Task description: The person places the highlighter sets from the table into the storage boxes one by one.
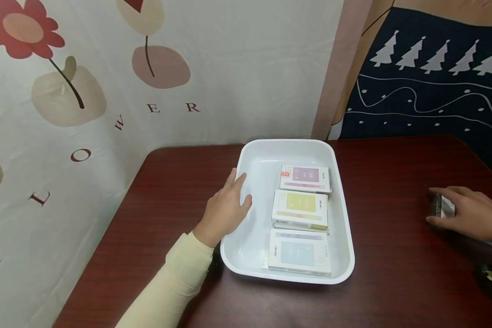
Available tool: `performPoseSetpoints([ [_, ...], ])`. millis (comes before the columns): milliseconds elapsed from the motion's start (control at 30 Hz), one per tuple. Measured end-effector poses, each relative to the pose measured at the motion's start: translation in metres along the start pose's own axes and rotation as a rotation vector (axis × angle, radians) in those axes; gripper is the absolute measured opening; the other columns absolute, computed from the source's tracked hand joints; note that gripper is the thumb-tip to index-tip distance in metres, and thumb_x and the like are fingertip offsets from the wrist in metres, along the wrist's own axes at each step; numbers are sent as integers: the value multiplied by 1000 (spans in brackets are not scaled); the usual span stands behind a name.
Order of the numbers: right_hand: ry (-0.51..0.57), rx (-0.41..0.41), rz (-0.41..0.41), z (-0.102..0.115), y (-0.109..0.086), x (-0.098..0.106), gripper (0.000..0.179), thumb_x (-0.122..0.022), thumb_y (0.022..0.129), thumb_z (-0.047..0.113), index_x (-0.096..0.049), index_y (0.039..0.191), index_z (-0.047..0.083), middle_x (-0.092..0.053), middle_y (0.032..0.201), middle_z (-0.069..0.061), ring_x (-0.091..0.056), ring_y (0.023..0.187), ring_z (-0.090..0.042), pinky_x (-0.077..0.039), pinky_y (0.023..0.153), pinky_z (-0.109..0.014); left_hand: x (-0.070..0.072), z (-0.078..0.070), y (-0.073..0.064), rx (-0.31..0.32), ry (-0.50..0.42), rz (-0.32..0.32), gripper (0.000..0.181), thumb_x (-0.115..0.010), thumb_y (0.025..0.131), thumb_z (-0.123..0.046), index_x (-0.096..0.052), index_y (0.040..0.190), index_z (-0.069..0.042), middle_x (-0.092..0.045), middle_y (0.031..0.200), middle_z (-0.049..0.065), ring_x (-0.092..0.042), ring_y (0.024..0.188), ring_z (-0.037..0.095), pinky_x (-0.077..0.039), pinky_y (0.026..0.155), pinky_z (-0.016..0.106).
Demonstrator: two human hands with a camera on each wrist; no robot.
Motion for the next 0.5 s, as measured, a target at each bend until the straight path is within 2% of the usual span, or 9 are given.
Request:
performPoseSetpoints([
  [100,-1,0,14,-2,-1,-2,91,-75,82,53,-38,139,-8,-34,129,-48,-44,106,-69,-40,79,-76,0,0,0,1,2,0,58,-57,99,-30,-42,152,-11,-29,164,16,-69,111,34,-57,74,48],
  [267,1,-1,-16,-11,-3,-6,95,-79,79,50,-36,142,-6,-32,130,-48,-41,107,-71,-38,82,-79,0,0,0,0,2,0,58,-56,99,-30,-42,152,-11,-29,164,16,-69,109,34,-56,72,46],
  [500,14,12,-27,-20,-2,-14,101,-84,72,33,-29,148,-5,-29,129,-52,-39,107,-71,-37,87,-75,-1,1,0,6,-3,7,58,-56,99,-30,-42,152,-11,-28,164,15,-69,111,34,-57,75,48],
])
Point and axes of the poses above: each hand's wrist, its own y-axis towards the middle knuckle, its own x-axis out of the back of the hand, z = x × y, the point moved 7 cm from there along y, towards the middle knuckle
